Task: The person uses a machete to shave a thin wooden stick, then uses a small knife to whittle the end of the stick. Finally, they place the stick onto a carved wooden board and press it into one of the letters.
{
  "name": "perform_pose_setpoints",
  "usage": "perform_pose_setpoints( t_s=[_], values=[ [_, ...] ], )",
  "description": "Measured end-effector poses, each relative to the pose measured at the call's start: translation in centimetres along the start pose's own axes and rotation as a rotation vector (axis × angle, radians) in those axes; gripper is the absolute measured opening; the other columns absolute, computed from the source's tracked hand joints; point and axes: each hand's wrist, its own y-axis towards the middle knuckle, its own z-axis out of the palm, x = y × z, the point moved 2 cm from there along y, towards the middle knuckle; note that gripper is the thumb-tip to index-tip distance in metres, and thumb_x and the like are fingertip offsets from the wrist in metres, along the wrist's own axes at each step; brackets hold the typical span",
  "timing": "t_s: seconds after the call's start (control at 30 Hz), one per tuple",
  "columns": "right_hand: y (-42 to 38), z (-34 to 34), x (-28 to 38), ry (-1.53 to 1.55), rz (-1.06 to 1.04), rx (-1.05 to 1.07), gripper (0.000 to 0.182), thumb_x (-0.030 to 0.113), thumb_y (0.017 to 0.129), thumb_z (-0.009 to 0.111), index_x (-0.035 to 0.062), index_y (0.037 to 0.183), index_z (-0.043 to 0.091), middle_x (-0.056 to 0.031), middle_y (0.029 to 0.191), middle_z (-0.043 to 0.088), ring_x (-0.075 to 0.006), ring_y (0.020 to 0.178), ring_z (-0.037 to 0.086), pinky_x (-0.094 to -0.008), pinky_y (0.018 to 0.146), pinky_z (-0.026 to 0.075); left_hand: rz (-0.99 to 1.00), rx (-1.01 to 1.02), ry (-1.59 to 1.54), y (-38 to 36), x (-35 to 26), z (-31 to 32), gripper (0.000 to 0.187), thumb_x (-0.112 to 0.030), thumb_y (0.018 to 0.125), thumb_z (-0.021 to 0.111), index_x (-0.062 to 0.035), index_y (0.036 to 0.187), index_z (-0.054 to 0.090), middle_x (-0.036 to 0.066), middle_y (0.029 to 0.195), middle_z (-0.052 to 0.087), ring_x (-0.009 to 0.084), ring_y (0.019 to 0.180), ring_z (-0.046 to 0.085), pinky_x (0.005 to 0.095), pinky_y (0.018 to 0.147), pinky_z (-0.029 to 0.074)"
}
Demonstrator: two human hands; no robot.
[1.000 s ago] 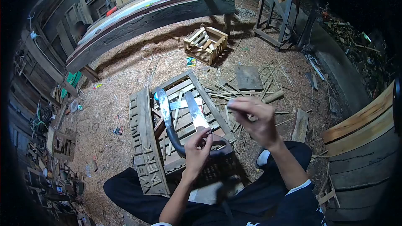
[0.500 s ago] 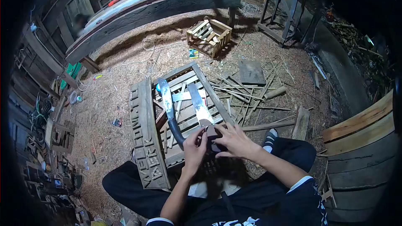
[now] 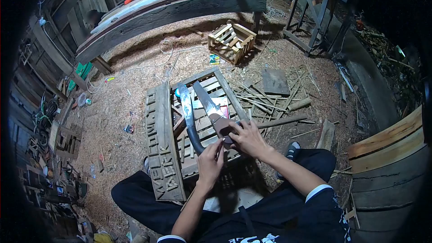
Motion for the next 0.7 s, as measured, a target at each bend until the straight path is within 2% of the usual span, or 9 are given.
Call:
perform_pose_setpoints(
  t_s=[0.1,0.23,0.33,0.37,0.43,0.47,0.57,0.63,0.7],
  values=[
    [0.4,-0.2,0.5,0.08,-0.016,0.038,0.046,0.038,0.082,0.08,0.0176,0.122,0.07,-0.0108,0.144,0.052,-0.0346,0.125,0.05,-0.0521,0.093,0.043,-0.081,-0.02,0.013,-1.1,-1.1,-0.6,0.026,-0.011,0.095,0.07,-0.0074,0.12,0.072,0.014,0.097,0.074,0.0358,0.082,0.072,0.0436,0.071,0.056],
    [0.2,-0.3,0.2,0.205,-0.03,-0.013,0.057,0.039,0.085,0.079,0.0209,0.136,0.062,-0.0144,0.149,0.046,-0.0367,0.122,0.051,-0.0503,0.094,0.045,-0.083,-0.006,0.033,-1.9,0.1,-0.5,0.027,-0.013,0.095,0.071,-0.0081,0.121,0.073,0.014,0.091,0.073,0.0344,0.079,0.072,0.043,0.07,0.054],
    [-0.3,-1.9,-0.4,0.127,0.22,0.023,0.063,0.039,0.09,0.074,0.0148,0.145,0.054,-0.0212,0.142,0.049,-0.0402,0.12,0.052,-0.0523,0.099,0.046,-0.111,-0.014,-0.048,-1.7,0.9,-0.5,0.028,-0.011,0.095,0.071,-0.0067,0.122,0.073,0.015,0.092,0.073,0.033,0.078,0.072,0.0416,0.071,0.055],
    [-0.5,-1.9,-0.4,0.126,0.214,0.028,0.063,0.039,0.09,0.074,0.0148,0.145,0.054,-0.0212,0.142,0.049,-0.0402,0.12,0.052,-0.0523,0.099,0.046,-0.117,-0.018,-0.05,-1.8,0.9,-0.4,0.028,-0.011,0.095,0.071,-0.0067,0.122,0.073,0.015,0.092,0.073,0.033,0.078,0.072,0.0416,0.071,0.055],
    [-1.0,-1.2,-0.9,0.151,0.437,0.145,0.065,0.041,0.092,0.073,0.0089,0.144,0.05,-0.0238,0.138,0.05,-0.0415,0.126,0.05,-0.0553,0.106,0.041,-0.13,0.04,-0.124,-1.4,0.6,-0.1,0.025,-0.002,0.095,0.07,-0.0007,0.12,0.073,0.018,0.097,0.075,0.0255,0.084,0.075,0.0341,0.075,0.056],
    [-1.0,-0.2,-0.9,0.183,0.429,0.205,0.057,0.04,0.093,0.071,0.002,0.132,0.056,-0.0242,0.133,0.053,-0.0413,0.126,0.051,-0.0523,0.105,0.043,-0.127,0.038,-0.123,-1.1,0.4,-0.1,0.025,-0.002,0.095,0.07,-0.0007,0.12,0.073,0.018,0.097,0.075,0.0255,0.084,0.075,0.0341,0.075,0.056],
    [0.3,1.3,0.3,0.25,0.259,0.249,0.046,0.036,0.094,0.07,0.0004,0.121,0.061,-0.0245,0.13,0.054,-0.0401,0.124,0.052,-0.0497,0.105,0.044,-0.19,0.015,-0.15,-0.1,-0.5,-0.3,0.025,-0.003,0.096,0.069,0.0002,0.121,0.072,0.018,0.099,0.075,0.023,0.085,0.074,0.0331,0.076,0.056],
    [0.4,1.2,0.2,0.195,0.202,0.117,0.04,0.03,0.094,0.07,-0.0026,0.116,0.063,-0.0248,0.129,0.055,-0.039,0.124,0.054,-0.0494,0.103,0.046,-0.168,-0.032,-0.177,0.8,-0.7,-0.8,0.026,-0.003,0.097,0.068,0.0005,0.122,0.072,0.018,0.102,0.075,0.0225,0.086,0.074,0.0337,0.077,0.056],
    [0.4,0.4,-1.4,0.305,0.182,-0.044,0.03,0.013,0.092,0.068,-0.0052,0.115,0.061,-0.0248,0.131,0.053,-0.0401,0.124,0.054,-0.0516,0.102,0.048,-0.108,-0.044,-0.145,1.0,0.1,-0.5,0.029,-0.003,0.096,0.068,0.0001,0.125,0.07,0.019,0.105,0.074,0.0251,0.087,0.073,0.0344,0.08,0.056]
  ],
)
